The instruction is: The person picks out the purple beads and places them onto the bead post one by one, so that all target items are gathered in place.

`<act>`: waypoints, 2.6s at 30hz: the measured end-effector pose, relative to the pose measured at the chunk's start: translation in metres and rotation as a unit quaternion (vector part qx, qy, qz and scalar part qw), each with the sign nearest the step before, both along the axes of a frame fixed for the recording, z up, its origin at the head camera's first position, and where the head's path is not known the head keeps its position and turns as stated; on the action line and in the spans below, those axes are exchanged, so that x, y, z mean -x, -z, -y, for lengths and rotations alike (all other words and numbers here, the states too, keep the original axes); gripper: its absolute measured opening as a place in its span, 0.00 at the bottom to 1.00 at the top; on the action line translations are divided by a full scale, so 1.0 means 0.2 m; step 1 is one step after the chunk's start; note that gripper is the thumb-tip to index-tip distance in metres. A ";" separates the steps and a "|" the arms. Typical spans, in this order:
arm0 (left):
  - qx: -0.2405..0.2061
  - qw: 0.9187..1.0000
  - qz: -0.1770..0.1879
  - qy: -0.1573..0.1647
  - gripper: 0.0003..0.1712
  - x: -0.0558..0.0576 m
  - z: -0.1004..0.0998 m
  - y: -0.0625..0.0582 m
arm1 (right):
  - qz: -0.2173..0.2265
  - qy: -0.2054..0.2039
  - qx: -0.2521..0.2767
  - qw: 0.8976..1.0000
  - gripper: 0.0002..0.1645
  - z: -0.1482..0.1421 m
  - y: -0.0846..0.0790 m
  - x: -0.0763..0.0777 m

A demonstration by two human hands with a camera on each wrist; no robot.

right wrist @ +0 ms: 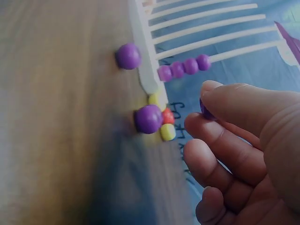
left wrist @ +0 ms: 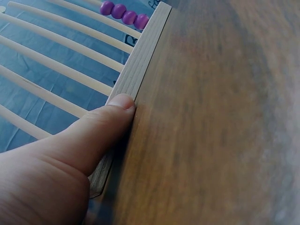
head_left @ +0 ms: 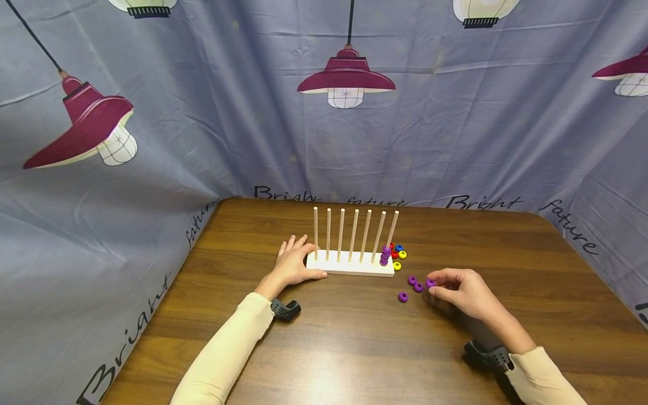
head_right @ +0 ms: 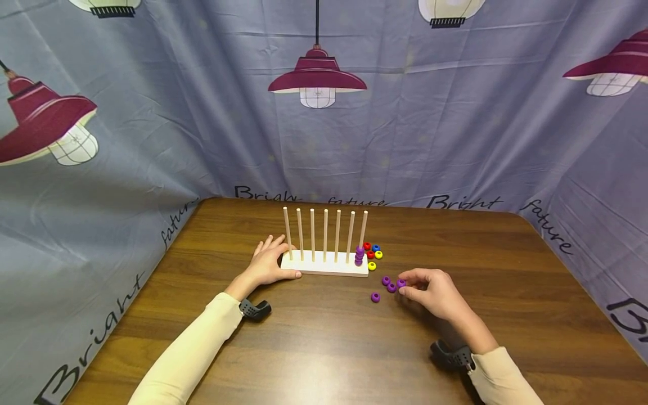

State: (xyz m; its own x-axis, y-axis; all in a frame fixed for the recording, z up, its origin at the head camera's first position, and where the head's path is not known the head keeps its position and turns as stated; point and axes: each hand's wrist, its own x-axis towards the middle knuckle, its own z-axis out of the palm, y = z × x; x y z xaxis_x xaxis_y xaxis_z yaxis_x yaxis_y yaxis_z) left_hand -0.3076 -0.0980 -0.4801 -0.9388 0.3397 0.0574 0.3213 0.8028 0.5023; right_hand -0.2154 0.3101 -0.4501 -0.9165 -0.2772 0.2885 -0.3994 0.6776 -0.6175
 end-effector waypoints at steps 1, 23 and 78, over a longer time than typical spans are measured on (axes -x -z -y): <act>0.000 1.000 0.000 0.000 0.44 0.00 0.00 0.00 | -0.002 0.002 -0.001 1.000 0.10 0.00 -0.01 0.00; -0.006 1.000 -0.003 0.001 0.43 0.00 0.00 0.01 | -0.039 -0.024 0.081 0.996 0.13 0.09 -0.38 0.14; 0.002 1.000 -0.001 -0.004 0.45 0.01 0.00 0.03 | -0.004 0.013 0.077 0.997 0.17 0.38 -0.58 0.36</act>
